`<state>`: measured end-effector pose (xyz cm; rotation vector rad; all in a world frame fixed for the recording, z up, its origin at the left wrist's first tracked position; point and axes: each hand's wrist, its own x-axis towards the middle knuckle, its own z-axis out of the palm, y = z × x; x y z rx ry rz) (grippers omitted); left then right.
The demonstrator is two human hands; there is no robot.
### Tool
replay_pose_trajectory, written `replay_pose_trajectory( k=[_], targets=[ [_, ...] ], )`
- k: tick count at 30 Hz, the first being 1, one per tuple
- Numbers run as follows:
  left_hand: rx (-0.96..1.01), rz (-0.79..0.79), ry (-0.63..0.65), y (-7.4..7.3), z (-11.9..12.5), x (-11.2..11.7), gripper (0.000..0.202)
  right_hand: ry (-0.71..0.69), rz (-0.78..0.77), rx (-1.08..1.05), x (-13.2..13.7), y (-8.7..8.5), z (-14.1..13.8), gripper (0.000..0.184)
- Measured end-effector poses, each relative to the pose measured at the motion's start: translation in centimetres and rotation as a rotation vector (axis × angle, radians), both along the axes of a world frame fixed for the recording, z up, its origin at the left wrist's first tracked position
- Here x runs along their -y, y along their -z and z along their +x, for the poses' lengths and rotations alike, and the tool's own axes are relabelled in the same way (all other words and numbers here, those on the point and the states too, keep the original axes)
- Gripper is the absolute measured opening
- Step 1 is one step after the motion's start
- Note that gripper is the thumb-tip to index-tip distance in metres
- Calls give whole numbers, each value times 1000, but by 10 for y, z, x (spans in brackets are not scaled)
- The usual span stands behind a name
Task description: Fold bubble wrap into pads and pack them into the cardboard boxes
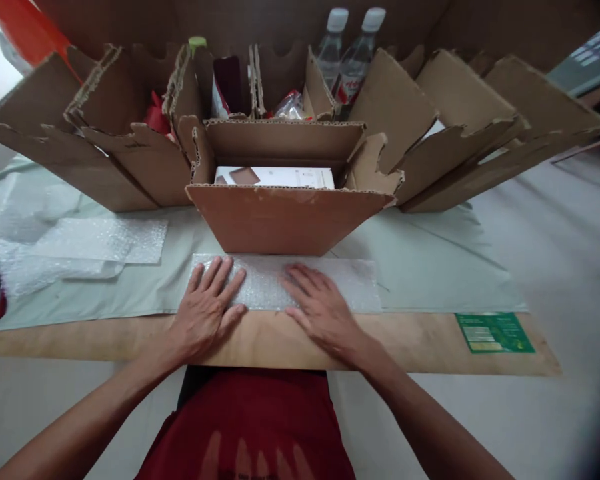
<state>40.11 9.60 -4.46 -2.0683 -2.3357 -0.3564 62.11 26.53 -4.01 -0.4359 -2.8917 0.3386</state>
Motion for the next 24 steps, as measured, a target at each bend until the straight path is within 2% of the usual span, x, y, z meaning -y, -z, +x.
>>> replay_pose_trajectory(
  k=[2,4,6,7,9,11,14,16,20,24],
  targets=[
    [27,11,-26,1,-8,11,55,171,13,8,-25,6,48,47],
    [58,20,-36,0,-11,15,54,405,39,9,-48,6,92,46],
    [81,39,-48,-2,-11,15,52,588,74,-8,-63,-1,121,43],
    [89,68,-74,-3,-11,14,50,635,85,-26,-67,-6,126,42],
    [92,151,-164,-5,-12,14,48,639,77,-69,-71,-16,121,39],
    [72,206,-276,-8,-14,15,46,586,32,-86,-73,-22,101,40],
    [22,162,-415,-15,-17,18,46,515,-46,-35,-77,-21,66,45],
    [4,115,-483,-18,-17,17,46,487,-79,-13,-78,-17,54,40],
    [34,82,-504,-18,-13,10,42,483,-133,-62,-61,-23,63,30],
    [260,181,-458,-19,-21,13,45,516,-389,-97,-13,-42,83,27]
  ],
)
